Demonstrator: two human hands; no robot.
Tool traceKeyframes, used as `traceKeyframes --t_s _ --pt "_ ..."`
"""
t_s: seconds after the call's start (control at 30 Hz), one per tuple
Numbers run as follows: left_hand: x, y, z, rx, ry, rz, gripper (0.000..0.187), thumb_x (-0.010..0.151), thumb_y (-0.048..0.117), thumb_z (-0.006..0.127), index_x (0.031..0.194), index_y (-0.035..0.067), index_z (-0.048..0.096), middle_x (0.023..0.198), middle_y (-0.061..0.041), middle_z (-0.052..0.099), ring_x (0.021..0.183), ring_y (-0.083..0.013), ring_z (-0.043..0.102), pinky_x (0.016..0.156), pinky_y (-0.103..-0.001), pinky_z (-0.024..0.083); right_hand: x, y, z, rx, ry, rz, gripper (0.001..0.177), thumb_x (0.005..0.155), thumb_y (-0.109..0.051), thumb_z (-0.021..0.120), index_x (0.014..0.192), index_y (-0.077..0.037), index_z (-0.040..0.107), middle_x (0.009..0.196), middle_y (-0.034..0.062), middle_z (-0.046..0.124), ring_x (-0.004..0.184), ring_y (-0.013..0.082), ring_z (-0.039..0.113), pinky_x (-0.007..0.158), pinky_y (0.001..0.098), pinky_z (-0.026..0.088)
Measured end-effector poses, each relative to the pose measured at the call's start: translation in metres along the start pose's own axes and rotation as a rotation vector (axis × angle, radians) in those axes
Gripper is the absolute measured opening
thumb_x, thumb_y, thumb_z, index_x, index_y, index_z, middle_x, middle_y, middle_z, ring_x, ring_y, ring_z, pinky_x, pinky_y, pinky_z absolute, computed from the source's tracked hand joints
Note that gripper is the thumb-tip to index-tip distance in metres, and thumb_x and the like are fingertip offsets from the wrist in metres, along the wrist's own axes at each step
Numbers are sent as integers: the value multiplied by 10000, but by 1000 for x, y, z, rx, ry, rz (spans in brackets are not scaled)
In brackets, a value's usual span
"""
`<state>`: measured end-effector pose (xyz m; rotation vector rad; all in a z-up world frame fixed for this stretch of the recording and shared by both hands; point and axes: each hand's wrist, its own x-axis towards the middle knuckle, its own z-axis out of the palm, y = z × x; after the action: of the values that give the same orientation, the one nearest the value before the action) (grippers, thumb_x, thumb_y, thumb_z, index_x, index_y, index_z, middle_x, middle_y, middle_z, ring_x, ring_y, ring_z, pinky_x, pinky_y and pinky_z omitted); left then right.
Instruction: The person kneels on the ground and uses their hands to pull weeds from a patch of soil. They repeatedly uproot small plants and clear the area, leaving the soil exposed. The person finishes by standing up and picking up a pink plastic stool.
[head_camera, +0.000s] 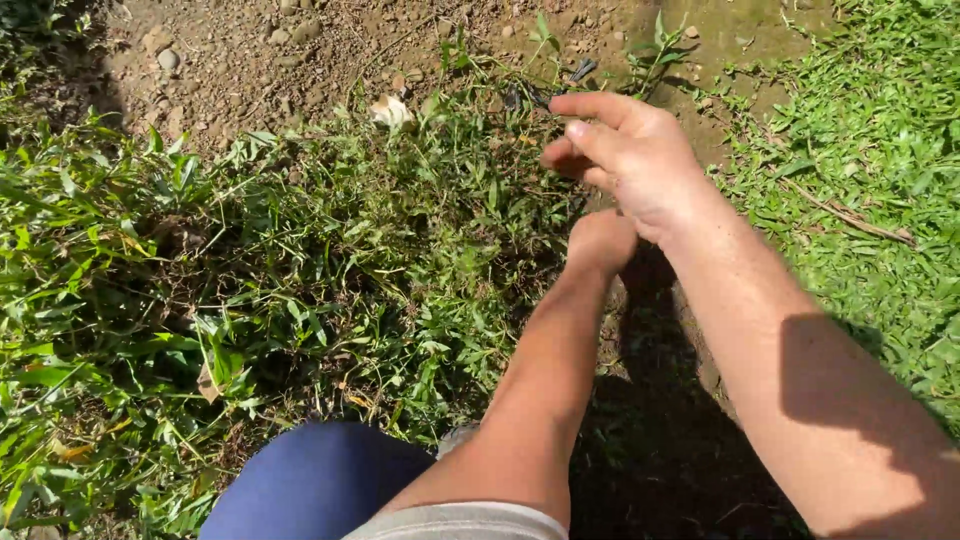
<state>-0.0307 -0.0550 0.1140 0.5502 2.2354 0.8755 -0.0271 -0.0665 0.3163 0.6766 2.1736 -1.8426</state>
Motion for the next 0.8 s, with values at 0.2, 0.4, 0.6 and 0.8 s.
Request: traceKeyframes --t_s 0.2,0.4,0.6,0.8 --pt "9 16 28 307 51 115 343 988 427 440 915 200 686 878 -28 693 832 -256 684 698 -413 575 -11 75 -168 -462 280 47 528 967 -110 642 1475 -197 527 1214 60 673 841 169 376 749 354 346" --pt "30 12 92 531 28 179 531 905 624 560 1344 332 619 1366 12 590 1291 -291 490 1053 -477 424 -22 245 -300 -585 435 123 584 972 -205 739 1481 -17 522 1359 255 598 1255 378 579 996 496 510" --pt "33 38 147 734 -201 162 872 940 684 517 1620 233 208 1684 11 153 1518 -319 125 1264 -508 138 -26 297 -267 -687 340 314 1034 837 -392 838 1630 -109 238 1682 167 214 1549 401 189 1266 548 212" --pt "45 36 181 845 -250 206 926 971 725 351 1652 155 88 1735 -65 -5 1576 -342 -17 1265 -564 6 32 338 -250 -813 333 175 843 927 -321 756 1596 -74 305 1652 144 273 1558 342 144 1275 517 175"
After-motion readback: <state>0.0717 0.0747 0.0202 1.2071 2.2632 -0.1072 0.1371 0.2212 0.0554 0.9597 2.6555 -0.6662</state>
